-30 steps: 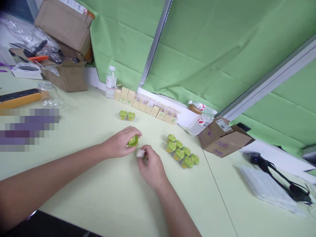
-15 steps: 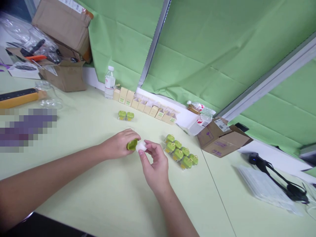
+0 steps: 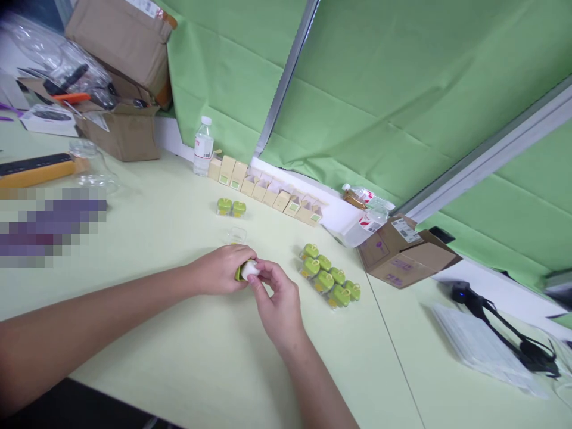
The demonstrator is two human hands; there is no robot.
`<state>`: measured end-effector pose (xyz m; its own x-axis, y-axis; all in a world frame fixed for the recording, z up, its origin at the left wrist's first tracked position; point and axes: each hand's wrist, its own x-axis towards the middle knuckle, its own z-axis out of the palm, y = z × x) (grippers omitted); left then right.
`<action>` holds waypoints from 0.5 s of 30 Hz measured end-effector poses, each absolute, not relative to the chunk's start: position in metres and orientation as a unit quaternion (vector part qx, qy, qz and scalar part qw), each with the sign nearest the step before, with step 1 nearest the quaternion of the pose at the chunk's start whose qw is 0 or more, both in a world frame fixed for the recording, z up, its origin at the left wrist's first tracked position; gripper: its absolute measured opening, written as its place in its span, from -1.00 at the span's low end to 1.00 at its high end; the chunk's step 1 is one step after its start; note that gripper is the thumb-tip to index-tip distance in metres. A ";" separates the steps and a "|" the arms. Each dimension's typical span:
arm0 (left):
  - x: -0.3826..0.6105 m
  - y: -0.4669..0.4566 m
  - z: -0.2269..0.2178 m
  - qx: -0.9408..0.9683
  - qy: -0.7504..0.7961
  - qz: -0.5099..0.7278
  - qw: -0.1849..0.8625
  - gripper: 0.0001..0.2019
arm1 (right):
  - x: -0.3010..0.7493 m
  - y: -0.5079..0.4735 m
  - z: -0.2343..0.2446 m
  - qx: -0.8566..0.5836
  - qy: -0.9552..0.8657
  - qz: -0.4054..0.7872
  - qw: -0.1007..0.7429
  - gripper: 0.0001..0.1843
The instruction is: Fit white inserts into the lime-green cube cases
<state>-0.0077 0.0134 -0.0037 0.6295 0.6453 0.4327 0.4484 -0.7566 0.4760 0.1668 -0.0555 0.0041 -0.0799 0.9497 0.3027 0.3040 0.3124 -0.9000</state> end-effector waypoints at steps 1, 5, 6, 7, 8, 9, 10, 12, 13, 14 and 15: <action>-0.008 0.013 -0.005 0.886 0.313 0.297 0.169 -0.86 | 0.167 -0.055 0.003 -0.481 -0.655 0.338 0.475 -0.78; -0.008 0.011 -0.008 0.886 0.316 0.280 0.191 -0.76 | 0.165 -0.054 0.001 -0.489 -0.662 0.345 0.451 -0.76; -0.009 0.010 -0.008 0.888 0.311 0.278 0.194 -0.72 | 0.165 -0.054 0.001 -0.491 -0.665 0.345 0.444 -0.76; -0.009 0.010 -0.008 0.890 0.305 0.276 0.195 -0.69 | 0.164 -0.054 0.001 -0.493 -0.669 0.344 0.437 -0.77; -0.009 0.009 -0.008 0.892 0.301 0.275 0.196 -0.67 | 0.164 -0.055 0.002 -0.495 -0.673 0.340 0.432 -0.77; -0.009 0.009 -0.008 0.892 0.299 0.274 0.198 -0.65 | 0.163 -0.055 0.002 -0.496 -0.678 0.334 0.427 -0.78; -0.009 0.008 -0.007 0.892 0.299 0.274 0.200 -0.64 | 0.163 -0.056 0.003 -0.496 -0.680 0.330 0.426 -0.78; -0.009 0.007 -0.006 0.890 0.301 0.274 0.206 -0.64 | 0.163 -0.056 0.004 -0.494 -0.678 0.327 0.434 -0.76; -0.010 0.007 -0.005 0.889 0.302 0.275 0.209 -0.64 | 0.163 -0.056 0.004 -0.493 -0.675 0.328 0.440 -0.75; -0.010 0.007 -0.004 0.887 0.302 0.276 0.211 -0.64 | 0.162 -0.057 0.004 -0.493 -0.672 0.329 0.444 -0.73; -0.010 0.007 -0.003 0.886 0.303 0.278 0.213 -0.64 | 0.162 -0.057 0.004 -0.491 -0.671 0.330 0.446 -0.73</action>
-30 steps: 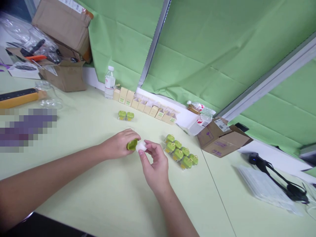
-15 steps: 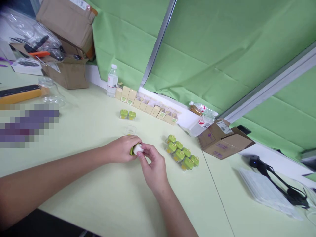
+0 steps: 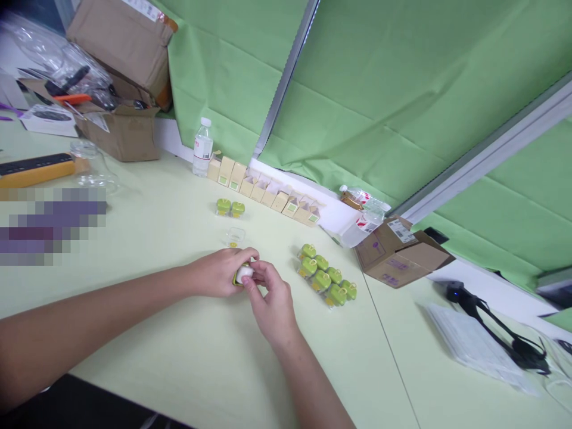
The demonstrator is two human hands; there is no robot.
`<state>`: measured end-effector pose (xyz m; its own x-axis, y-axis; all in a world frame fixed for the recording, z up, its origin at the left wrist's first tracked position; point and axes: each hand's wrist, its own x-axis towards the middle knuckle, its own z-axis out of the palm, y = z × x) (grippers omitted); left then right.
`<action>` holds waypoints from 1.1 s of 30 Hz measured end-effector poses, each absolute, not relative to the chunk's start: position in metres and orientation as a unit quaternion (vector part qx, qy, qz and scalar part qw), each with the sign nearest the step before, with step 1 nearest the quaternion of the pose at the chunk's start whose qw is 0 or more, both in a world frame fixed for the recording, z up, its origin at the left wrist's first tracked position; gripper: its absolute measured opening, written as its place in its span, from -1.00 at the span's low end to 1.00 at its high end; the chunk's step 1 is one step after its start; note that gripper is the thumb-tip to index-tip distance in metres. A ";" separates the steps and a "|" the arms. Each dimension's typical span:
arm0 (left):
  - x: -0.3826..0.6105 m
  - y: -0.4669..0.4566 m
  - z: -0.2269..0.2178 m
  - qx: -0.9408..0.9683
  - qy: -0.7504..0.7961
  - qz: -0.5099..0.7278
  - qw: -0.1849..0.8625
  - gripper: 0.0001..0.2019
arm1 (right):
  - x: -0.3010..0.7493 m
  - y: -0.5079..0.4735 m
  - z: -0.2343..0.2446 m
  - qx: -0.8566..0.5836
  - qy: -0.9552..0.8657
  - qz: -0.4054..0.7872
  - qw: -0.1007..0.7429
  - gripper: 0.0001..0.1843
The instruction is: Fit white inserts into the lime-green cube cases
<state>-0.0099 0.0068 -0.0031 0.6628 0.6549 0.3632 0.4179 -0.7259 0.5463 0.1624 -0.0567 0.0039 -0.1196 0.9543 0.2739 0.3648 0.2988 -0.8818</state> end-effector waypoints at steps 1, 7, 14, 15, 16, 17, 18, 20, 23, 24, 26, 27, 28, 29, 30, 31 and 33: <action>-0.010 0.007 -0.002 0.886 0.302 0.278 0.216 -0.64 | 0.162 -0.057 0.004 -0.490 -0.672 0.331 0.447 -0.73; -0.011 0.005 0.002 0.882 0.283 0.275 0.258 -0.61 | 0.162 -0.057 0.006 -0.493 -0.671 0.332 0.444 -0.75; -0.012 0.004 0.003 0.878 0.266 0.277 0.286 -0.57 | 0.163 -0.059 0.006 -0.487 -0.686 0.311 0.442 -0.75; -0.012 0.004 0.002 0.879 0.263 0.273 0.290 -0.56 | 0.163 -0.059 0.006 -0.485 -0.689 0.308 0.442 -0.76; -0.012 0.005 0.001 0.880 0.259 0.269 0.293 -0.55 | 0.162 -0.059 0.006 -0.483 -0.692 0.305 0.442 -0.77; -0.012 0.005 0.001 0.881 0.256 0.267 0.294 -0.54 | 0.162 -0.060 0.006 -0.483 -0.693 0.303 0.441 -0.77; -0.012 0.005 0.000 0.882 0.255 0.266 0.294 -0.53 | 0.161 -0.060 0.006 -0.485 -0.691 0.303 0.442 -0.77; -0.012 0.005 -0.001 0.883 0.258 0.268 0.287 -0.53 | 0.160 -0.060 0.006 -0.495 -0.680 0.309 0.444 -0.76; -0.011 0.005 0.000 0.887 0.260 0.268 0.273 -0.54 | 0.159 -0.061 0.007 -0.507 -0.665 0.318 0.447 -0.76; -0.011 0.005 0.000 0.889 0.257 0.268 0.269 -0.55 | 0.158 -0.061 0.006 -0.509 -0.661 0.320 0.449 -0.76; -0.011 0.005 0.001 0.893 0.250 0.270 0.260 -0.56 | 0.158 -0.061 0.005 -0.511 -0.653 0.325 0.456 -0.76; -0.011 0.005 0.002 0.894 0.246 0.273 0.255 -0.57 | 0.158 -0.060 0.005 -0.511 -0.647 0.326 0.463 -0.75; -0.011 0.005 0.002 0.896 0.242 0.277 0.250 -0.57 | 0.158 -0.060 0.004 -0.511 -0.641 0.328 0.470 -0.74; -0.011 0.005 0.002 0.897 0.239 0.279 0.247 -0.58 | 0.159 -0.060 0.003 -0.510 -0.635 0.330 0.477 -0.73; -0.011 0.005 0.003 0.897 0.236 0.281 0.247 -0.58 | 0.159 -0.060 0.003 -0.508 -0.632 0.331 0.482 -0.72; -0.011 0.005 0.003 0.896 0.235 0.282 0.249 -0.59 | 0.158 -0.060 0.003 -0.506 -0.631 0.332 0.486 -0.71; -0.011 0.005 0.003 0.894 0.233 0.286 0.255 -0.61 | 0.157 -0.060 0.003 -0.502 -0.632 0.332 0.488 -0.70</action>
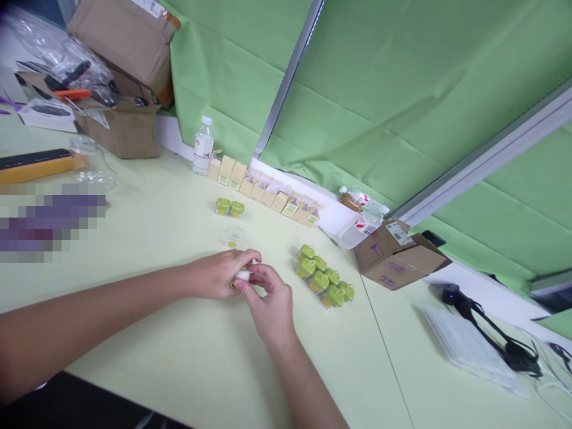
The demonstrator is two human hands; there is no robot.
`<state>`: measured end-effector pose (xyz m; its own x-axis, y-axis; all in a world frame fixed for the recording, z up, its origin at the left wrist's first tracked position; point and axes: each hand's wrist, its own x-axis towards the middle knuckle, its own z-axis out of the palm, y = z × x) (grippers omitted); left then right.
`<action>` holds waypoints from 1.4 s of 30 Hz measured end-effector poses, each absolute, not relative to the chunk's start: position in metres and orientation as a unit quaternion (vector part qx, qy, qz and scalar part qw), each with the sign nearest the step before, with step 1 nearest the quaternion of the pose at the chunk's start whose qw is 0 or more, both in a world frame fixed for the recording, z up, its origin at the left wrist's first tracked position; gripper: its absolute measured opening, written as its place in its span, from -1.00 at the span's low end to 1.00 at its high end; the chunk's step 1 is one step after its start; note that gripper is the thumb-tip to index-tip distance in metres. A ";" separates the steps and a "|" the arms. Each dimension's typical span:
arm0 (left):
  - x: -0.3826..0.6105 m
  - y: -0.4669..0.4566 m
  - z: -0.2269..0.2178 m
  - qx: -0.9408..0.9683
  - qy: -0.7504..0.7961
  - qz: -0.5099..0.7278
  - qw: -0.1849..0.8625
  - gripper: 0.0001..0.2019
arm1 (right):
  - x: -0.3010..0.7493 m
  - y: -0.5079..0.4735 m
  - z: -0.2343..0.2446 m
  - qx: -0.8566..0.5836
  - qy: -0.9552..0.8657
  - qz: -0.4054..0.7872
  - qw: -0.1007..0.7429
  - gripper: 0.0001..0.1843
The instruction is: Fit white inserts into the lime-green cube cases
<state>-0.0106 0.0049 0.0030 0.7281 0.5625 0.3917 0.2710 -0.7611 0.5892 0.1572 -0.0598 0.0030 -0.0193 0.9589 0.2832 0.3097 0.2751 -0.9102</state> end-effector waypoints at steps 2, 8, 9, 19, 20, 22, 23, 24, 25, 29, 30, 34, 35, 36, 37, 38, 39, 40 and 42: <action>-0.010 0.005 0.003 0.889 0.234 0.295 0.262 -0.63 | 0.156 -0.060 0.004 -0.498 -0.632 0.328 0.495 -0.70; -0.009 0.005 0.006 0.861 0.267 0.338 0.271 -0.58 | 0.170 -0.048 0.004 -0.532 -0.573 0.327 0.532 -0.65; -0.009 0.005 0.008 0.855 0.272 0.347 0.274 -0.56 | 0.174 -0.045 0.004 -0.555 -0.558 0.300 0.539 -0.65; -0.010 0.004 0.009 0.860 0.253 0.346 0.276 -0.47 | 0.177 -0.044 0.008 -0.491 -0.606 0.337 0.527 -0.49; -0.010 0.004 0.009 0.856 0.263 0.347 0.279 -0.46 | 0.180 -0.042 0.006 -0.519 -0.571 0.310 0.555 -0.62; -0.010 0.003 0.011 0.847 0.277 0.354 0.285 -0.42 | 0.184 -0.040 0.005 -0.548 -0.536 0.285 0.575 -0.72; -0.010 0.003 0.012 0.845 0.274 0.360 0.287 -0.42 | 0.184 -0.040 0.006 -0.547 -0.531 0.297 0.575 -0.72; -0.010 0.002 0.013 0.844 0.266 0.366 0.288 -0.42 | 0.183 -0.042 0.008 -0.536 -0.536 0.321 0.567 -0.69; -0.010 0.001 0.014 0.844 0.255 0.372 0.289 -0.44 | 0.181 -0.044 0.010 -0.517 -0.551 0.352 0.553 -0.65; -0.009 0.000 0.014 0.849 0.230 0.376 0.290 -0.46 | 0.175 -0.049 0.016 -0.461 -0.579 0.423 0.522 -0.41; -0.008 0.000 0.013 0.849 0.238 0.374 0.289 -0.45 | 0.176 -0.048 0.017 -0.478 -0.548 0.418 0.544 -0.46; -0.008 0.000 0.012 0.843 0.261 0.371 0.290 -0.41 | 0.181 -0.046 0.019 -0.522 -0.476 0.390 0.590 -0.57; -0.008 0.000 0.012 0.843 0.253 0.376 0.292 -0.42 | 0.181 -0.047 0.019 -0.504 -0.503 0.405 0.574 -0.48; -0.008 0.001 0.012 0.844 0.240 0.379 0.294 -0.43 | 0.179 -0.049 0.020 -0.479 -0.537 0.427 0.547 -0.35; -0.009 0.001 0.012 0.845 0.229 0.382 0.295 -0.44 | 0.177 -0.051 0.021 -0.458 -0.563 0.446 0.524 -0.23; -0.009 0.001 0.012 0.846 0.224 0.384 0.294 -0.44 | 0.177 -0.051 0.021 -0.448 -0.575 0.453 0.513 -0.15; -0.009 0.001 0.012 0.847 0.225 0.383 0.292 -0.44 | 0.178 -0.051 0.021 -0.455 -0.569 0.447 0.520 -0.15; -0.009 0.001 0.011 0.845 0.233 0.382 0.291 -0.44 | 0.180 -0.049 0.020 -0.471 -0.548 0.431 0.540 -0.22; -0.008 0.001 0.012 0.840 0.253 0.380 0.293 -0.44 | 0.189 -0.043 0.018 -0.503 -0.478 0.390 0.605 -0.43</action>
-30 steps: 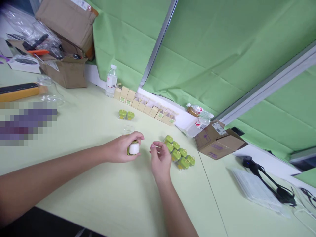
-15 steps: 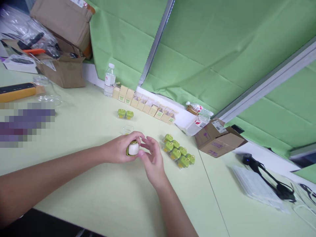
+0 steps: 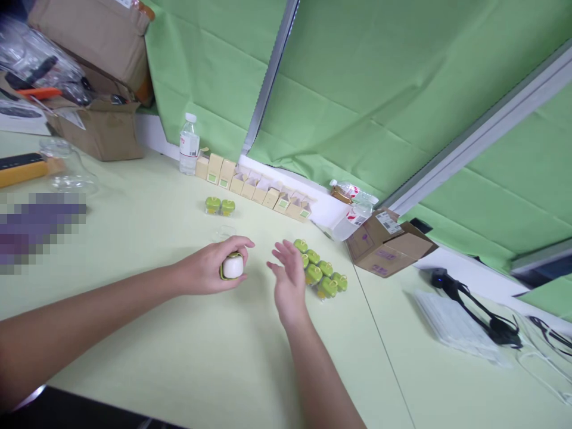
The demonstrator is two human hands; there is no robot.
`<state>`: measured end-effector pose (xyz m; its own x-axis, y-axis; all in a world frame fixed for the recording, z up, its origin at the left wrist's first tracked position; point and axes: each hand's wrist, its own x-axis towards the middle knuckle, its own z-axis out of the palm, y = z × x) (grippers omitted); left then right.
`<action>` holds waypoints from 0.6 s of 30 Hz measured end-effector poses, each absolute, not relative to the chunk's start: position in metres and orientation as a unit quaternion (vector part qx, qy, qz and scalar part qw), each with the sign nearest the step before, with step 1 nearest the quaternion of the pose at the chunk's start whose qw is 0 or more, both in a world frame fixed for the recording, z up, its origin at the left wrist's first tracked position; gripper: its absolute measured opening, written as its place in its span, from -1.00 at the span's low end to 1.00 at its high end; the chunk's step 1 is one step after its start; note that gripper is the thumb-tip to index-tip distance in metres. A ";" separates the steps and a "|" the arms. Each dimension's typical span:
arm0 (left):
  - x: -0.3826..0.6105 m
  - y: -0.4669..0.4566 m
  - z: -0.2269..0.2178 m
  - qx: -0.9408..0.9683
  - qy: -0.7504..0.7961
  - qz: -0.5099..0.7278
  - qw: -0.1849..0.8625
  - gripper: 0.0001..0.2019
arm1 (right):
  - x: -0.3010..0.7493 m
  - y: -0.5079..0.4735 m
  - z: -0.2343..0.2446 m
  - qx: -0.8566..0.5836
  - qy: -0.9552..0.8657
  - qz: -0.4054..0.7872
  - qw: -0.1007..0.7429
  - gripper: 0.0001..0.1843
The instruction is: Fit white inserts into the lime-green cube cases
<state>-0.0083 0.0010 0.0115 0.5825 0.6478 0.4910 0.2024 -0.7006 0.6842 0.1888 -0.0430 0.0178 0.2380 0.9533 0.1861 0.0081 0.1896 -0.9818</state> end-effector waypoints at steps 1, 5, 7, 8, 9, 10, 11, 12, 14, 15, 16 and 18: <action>-0.008 0.001 0.012 0.837 0.256 0.382 0.295 -0.44 | 0.193 -0.040 0.017 -0.511 -0.456 0.396 0.612 -0.48; -0.006 -0.003 0.018 0.839 0.230 0.398 0.291 -0.55 | 0.195 -0.036 0.014 -0.492 -0.456 0.542 0.506 -0.70; -0.006 -0.004 0.021 0.847 0.217 0.395 0.283 -0.67 | 0.186 -0.041 0.014 -0.459 -0.468 0.607 0.450 -0.70; -0.005 -0.005 0.022 0.851 0.213 0.391 0.280 -0.71 | 0.181 -0.043 0.014 -0.443 -0.465 0.632 0.434 -0.70; -0.004 -0.006 0.023 0.853 0.207 0.390 0.278 -0.72 | 0.176 -0.046 0.014 -0.428 -0.456 0.657 0.421 -0.71; -0.003 -0.006 0.023 0.856 0.199 0.391 0.274 -0.72 | 0.173 -0.049 0.015 -0.414 -0.442 0.683 0.409 -0.72; -0.002 -0.007 0.023 0.857 0.190 0.395 0.269 -0.69 | 0.170 -0.051 0.015 -0.400 -0.426 0.709 0.396 -0.72; -0.001 -0.007 0.022 0.859 0.179 0.402 0.261 -0.66 | 0.169 -0.052 0.016 -0.386 -0.409 0.732 0.385 -0.73; 0.001 -0.007 0.022 0.863 0.163 0.415 0.239 -0.59 | 0.168 -0.054 0.017 -0.363 -0.376 0.765 0.376 -0.72; 0.001 -0.007 0.021 0.866 0.159 0.416 0.228 -0.56 | 0.169 -0.054 0.017 -0.357 -0.362 0.772 0.381 -0.72; 0.001 -0.006 0.021 0.870 0.157 0.413 0.220 -0.54 | 0.169 -0.054 0.018 -0.355 -0.351 0.773 0.392 -0.73; 0.001 -0.004 0.021 0.881 0.156 0.395 0.209 -0.49 | 0.170 -0.052 0.018 -0.363 -0.335 0.759 0.423 -0.77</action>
